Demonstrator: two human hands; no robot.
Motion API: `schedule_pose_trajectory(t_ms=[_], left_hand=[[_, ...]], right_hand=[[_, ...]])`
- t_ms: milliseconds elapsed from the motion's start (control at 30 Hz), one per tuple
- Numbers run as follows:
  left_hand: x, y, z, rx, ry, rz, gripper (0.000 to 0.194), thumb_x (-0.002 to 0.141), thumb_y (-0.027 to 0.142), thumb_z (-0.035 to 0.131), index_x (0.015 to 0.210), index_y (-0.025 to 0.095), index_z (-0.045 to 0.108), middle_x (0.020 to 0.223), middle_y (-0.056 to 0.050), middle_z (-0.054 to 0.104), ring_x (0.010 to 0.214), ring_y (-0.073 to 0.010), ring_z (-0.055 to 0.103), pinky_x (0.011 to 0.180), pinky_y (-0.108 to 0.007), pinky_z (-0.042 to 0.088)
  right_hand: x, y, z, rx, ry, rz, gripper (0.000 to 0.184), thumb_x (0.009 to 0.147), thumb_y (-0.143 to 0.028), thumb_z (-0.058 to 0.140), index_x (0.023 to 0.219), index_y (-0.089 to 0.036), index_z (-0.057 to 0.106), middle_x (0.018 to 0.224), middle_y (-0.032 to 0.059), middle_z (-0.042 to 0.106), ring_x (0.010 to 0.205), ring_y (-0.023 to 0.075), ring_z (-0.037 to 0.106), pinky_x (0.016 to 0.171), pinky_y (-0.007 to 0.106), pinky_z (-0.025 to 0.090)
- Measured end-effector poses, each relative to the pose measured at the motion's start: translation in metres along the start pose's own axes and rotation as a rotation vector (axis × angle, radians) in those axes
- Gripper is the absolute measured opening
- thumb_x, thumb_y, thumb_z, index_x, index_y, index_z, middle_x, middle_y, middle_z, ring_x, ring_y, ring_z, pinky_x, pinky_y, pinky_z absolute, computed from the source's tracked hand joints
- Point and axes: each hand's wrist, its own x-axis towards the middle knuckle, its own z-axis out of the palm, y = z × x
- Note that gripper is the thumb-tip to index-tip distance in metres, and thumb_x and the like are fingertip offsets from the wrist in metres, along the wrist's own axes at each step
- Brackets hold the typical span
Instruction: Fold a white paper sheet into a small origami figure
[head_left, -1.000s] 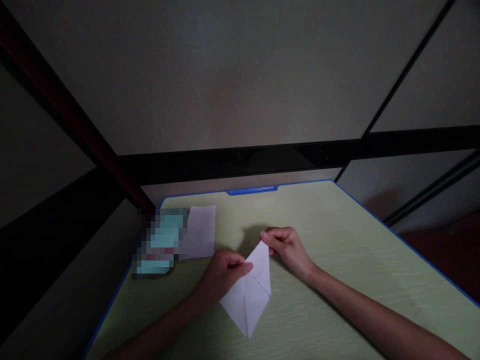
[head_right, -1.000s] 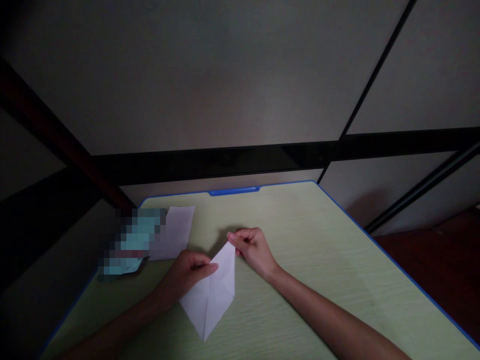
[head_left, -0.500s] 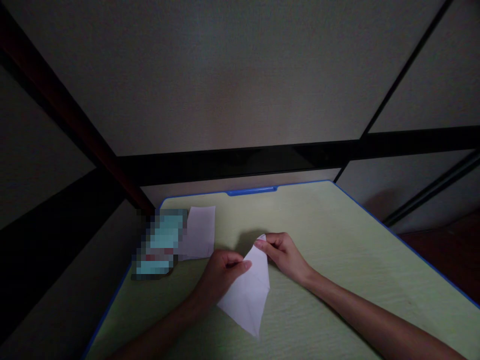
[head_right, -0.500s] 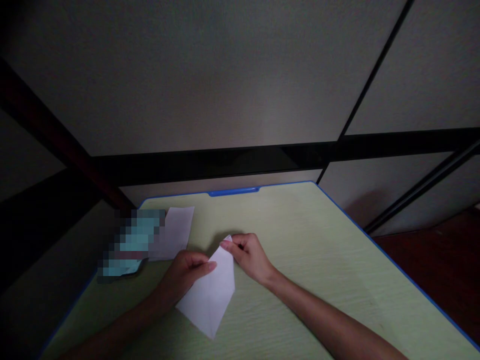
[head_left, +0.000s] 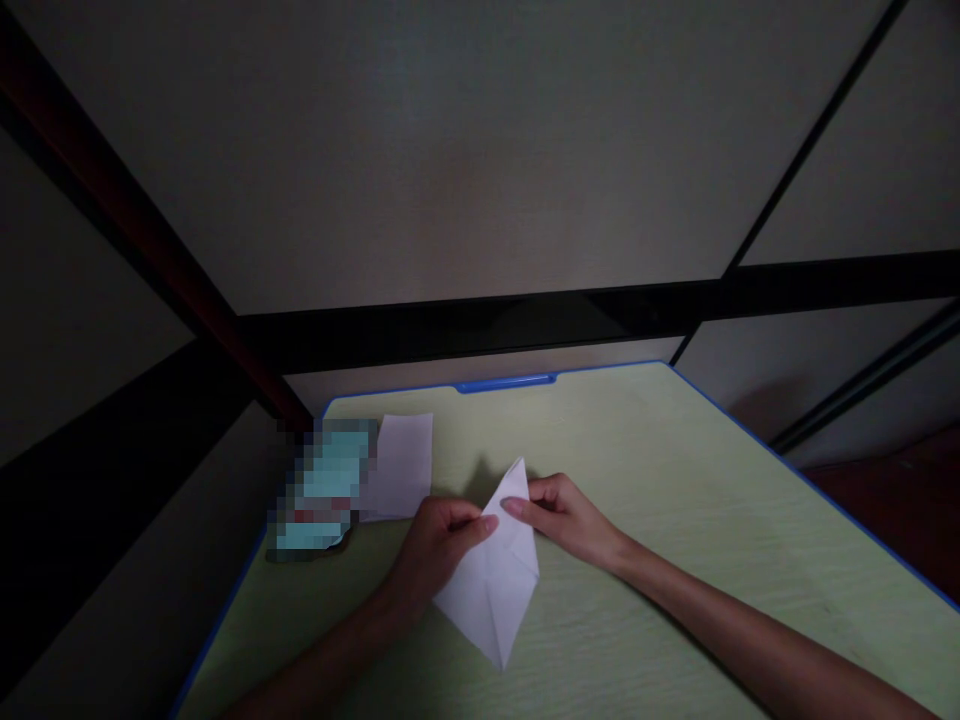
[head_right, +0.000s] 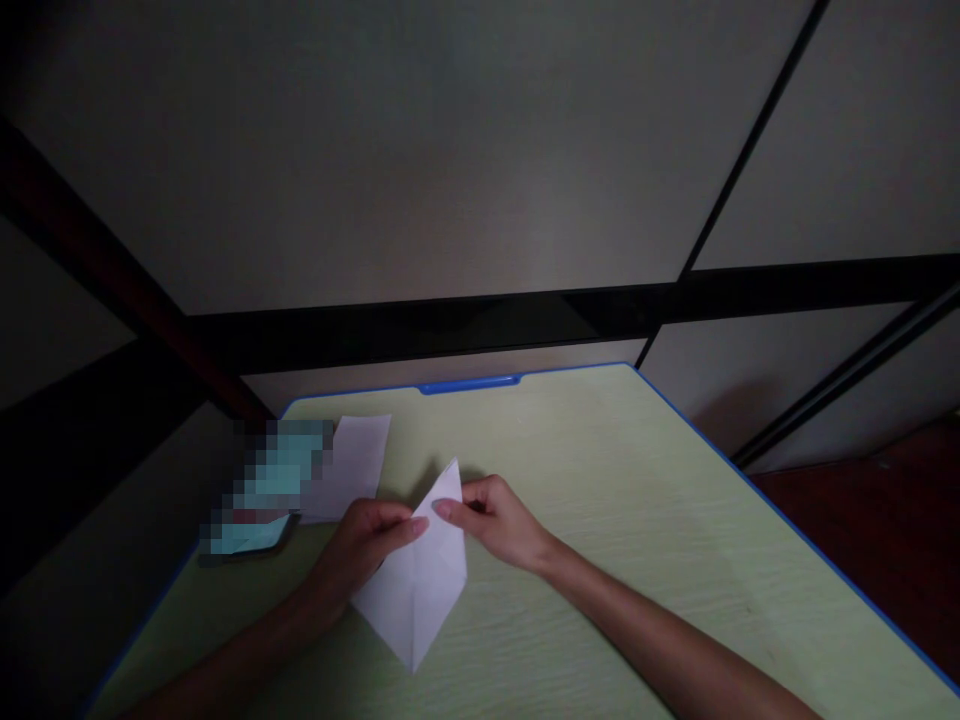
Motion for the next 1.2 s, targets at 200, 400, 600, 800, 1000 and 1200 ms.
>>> schedule_pose_trajectory(t_ms=[200, 400, 600, 800, 1000, 1200], left_hand=[[0.0002, 0.0022, 0.0003, -0.045, 0.042, -0.016, 0.029, 0.059, 0.034, 0.055, 0.041, 0.012, 0.048, 0.038, 0.006, 0.035, 0.037, -0.0051, 0.028, 0.037, -0.020, 0.016], [0.0001, 0.0017, -0.0014, -0.117, 0.118, -0.025, 0.029, 0.057, 0.034, 0.057, 0.041, 0.013, 0.048, 0.038, 0.005, 0.039, 0.037, -0.0061, 0.032, 0.038, -0.019, 0.018], [0.0013, -0.0024, -0.0013, -0.225, 0.188, -0.040, 0.027, 0.056, 0.037, 0.059, 0.047, 0.012, 0.054, 0.039, 0.005, 0.042, 0.039, -0.0066, 0.034, 0.039, -0.019, 0.020], [0.0021, -0.0067, 0.0002, -0.345, 0.197, -0.063, 0.027, 0.055, 0.037, 0.061, 0.050, 0.011, 0.055, 0.041, 0.004, 0.045, 0.039, -0.0070, 0.037, 0.039, -0.019, 0.022], [0.0011, -0.0041, 0.0010, -0.366, 0.213, -0.077, 0.026, 0.054, 0.035, 0.062, 0.050, 0.011, 0.055, 0.040, 0.004, 0.045, 0.039, -0.0068, 0.037, 0.039, -0.019, 0.023], [0.0018, -0.0054, 0.0009, -0.360, 0.213, -0.069, 0.027, 0.055, 0.037, 0.062, 0.052, 0.010, 0.056, 0.040, 0.004, 0.046, 0.038, -0.0072, 0.037, 0.039, -0.019, 0.024]], right_hand=[[-0.0021, 0.0030, 0.0006, -0.064, 0.062, -0.035, 0.039, 0.071, -0.043, 0.048, 0.049, -0.011, 0.049, 0.048, -0.0035, 0.036, 0.044, 0.0054, 0.031, 0.041, 0.019, 0.024], [-0.0030, 0.0035, 0.0018, -0.064, -0.038, 0.023, 0.039, 0.072, -0.045, 0.045, 0.052, -0.011, 0.048, 0.049, -0.0031, 0.035, 0.045, 0.0055, 0.029, 0.040, 0.019, 0.022], [-0.0026, 0.0035, 0.0046, -0.187, 0.079, -0.014, 0.042, 0.073, -0.045, 0.043, 0.045, -0.015, 0.034, 0.046, -0.0051, 0.024, 0.043, 0.0044, 0.021, 0.038, 0.019, 0.015], [-0.0042, -0.0009, 0.0065, -0.187, 0.117, 0.006, 0.044, 0.074, -0.045, 0.042, 0.043, -0.016, 0.027, 0.045, -0.0061, 0.021, 0.042, 0.0041, 0.018, 0.038, 0.020, 0.014], [-0.0031, -0.0001, 0.0020, -0.140, 0.035, 0.013, 0.038, 0.072, -0.044, 0.045, 0.051, -0.015, 0.034, 0.050, -0.0056, 0.026, 0.046, 0.0049, 0.023, 0.040, 0.019, 0.017], [-0.0034, 0.0022, 0.0022, -0.195, 0.048, 0.032, 0.039, 0.075, -0.044, 0.042, 0.050, -0.016, 0.034, 0.049, -0.0054, 0.024, 0.045, 0.0051, 0.022, 0.039, 0.020, 0.016]])
